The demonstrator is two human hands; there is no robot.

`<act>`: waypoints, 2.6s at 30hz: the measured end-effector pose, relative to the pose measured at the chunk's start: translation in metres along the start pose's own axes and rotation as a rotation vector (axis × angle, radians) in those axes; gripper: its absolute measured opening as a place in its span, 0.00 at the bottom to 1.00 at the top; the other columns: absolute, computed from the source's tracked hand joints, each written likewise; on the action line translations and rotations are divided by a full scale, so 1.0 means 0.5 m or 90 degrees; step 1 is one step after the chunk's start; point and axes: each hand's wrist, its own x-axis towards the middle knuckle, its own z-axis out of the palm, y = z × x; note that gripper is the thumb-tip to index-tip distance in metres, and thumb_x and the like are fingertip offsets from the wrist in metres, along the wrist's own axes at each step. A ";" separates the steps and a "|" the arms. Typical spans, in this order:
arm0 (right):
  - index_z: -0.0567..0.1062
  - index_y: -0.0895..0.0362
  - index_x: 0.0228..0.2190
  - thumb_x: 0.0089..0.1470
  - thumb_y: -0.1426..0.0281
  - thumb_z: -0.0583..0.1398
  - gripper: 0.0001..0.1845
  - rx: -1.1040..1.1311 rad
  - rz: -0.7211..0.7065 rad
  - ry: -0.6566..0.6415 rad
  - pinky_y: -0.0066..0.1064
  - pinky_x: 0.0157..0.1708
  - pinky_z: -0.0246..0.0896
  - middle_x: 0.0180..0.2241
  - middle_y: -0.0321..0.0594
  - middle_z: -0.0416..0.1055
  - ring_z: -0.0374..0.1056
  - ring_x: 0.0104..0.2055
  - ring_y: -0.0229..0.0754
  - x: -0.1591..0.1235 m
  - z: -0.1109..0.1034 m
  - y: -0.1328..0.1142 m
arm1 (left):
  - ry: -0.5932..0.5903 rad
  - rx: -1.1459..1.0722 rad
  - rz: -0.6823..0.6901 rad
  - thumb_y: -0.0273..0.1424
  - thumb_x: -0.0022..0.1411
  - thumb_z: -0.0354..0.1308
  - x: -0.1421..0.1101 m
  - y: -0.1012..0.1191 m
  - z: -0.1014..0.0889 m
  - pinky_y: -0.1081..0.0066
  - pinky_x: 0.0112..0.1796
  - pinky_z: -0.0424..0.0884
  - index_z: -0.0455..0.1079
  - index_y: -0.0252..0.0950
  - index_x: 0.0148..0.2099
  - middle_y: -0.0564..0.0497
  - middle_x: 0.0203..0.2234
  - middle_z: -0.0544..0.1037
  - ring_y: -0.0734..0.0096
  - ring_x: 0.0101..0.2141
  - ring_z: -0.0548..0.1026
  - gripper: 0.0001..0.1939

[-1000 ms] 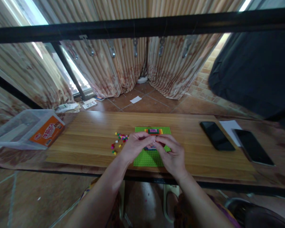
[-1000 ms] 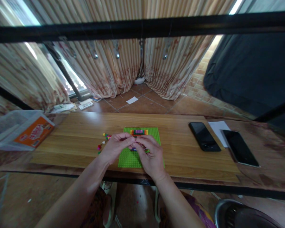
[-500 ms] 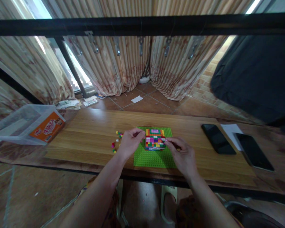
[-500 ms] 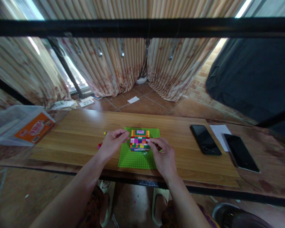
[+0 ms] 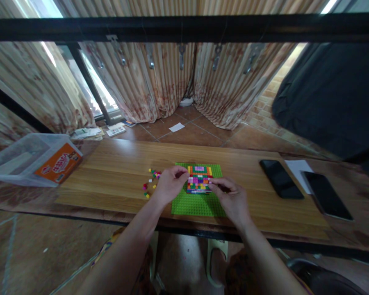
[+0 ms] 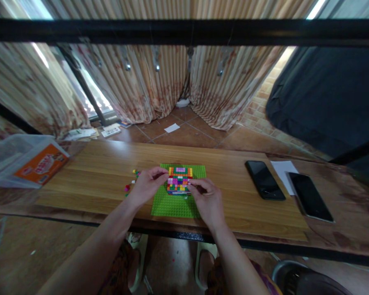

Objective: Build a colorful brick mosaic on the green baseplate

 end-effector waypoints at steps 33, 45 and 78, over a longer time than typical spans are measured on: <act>0.80 0.55 0.26 0.30 0.60 0.76 0.19 0.245 0.259 0.082 0.27 0.23 0.59 0.24 0.34 0.75 0.65 0.24 0.35 0.022 0.017 -0.011 | 0.001 0.013 0.005 0.28 0.57 0.61 -0.001 -0.012 0.011 0.71 0.34 0.72 0.78 0.36 0.35 0.50 0.28 0.82 0.69 0.31 0.78 0.05; 0.78 0.56 0.23 0.24 0.61 0.78 0.22 0.326 0.333 0.077 0.25 0.21 0.61 0.22 0.32 0.73 0.65 0.22 0.33 0.025 0.026 -0.015 | 0.019 -0.021 -0.030 0.29 0.54 0.65 0.002 -0.019 0.020 0.72 0.32 0.70 0.76 0.34 0.34 0.50 0.28 0.81 0.70 0.30 0.77 0.05; 0.82 0.56 0.24 0.31 0.58 0.76 0.19 0.346 0.360 0.076 0.22 0.20 0.63 0.24 0.37 0.75 0.66 0.23 0.33 0.025 0.001 0.011 | 0.106 0.489 -0.113 0.20 0.57 0.56 0.025 -0.114 -0.193 0.66 0.44 0.71 0.81 0.39 0.43 0.45 0.35 0.83 0.60 0.39 0.79 0.17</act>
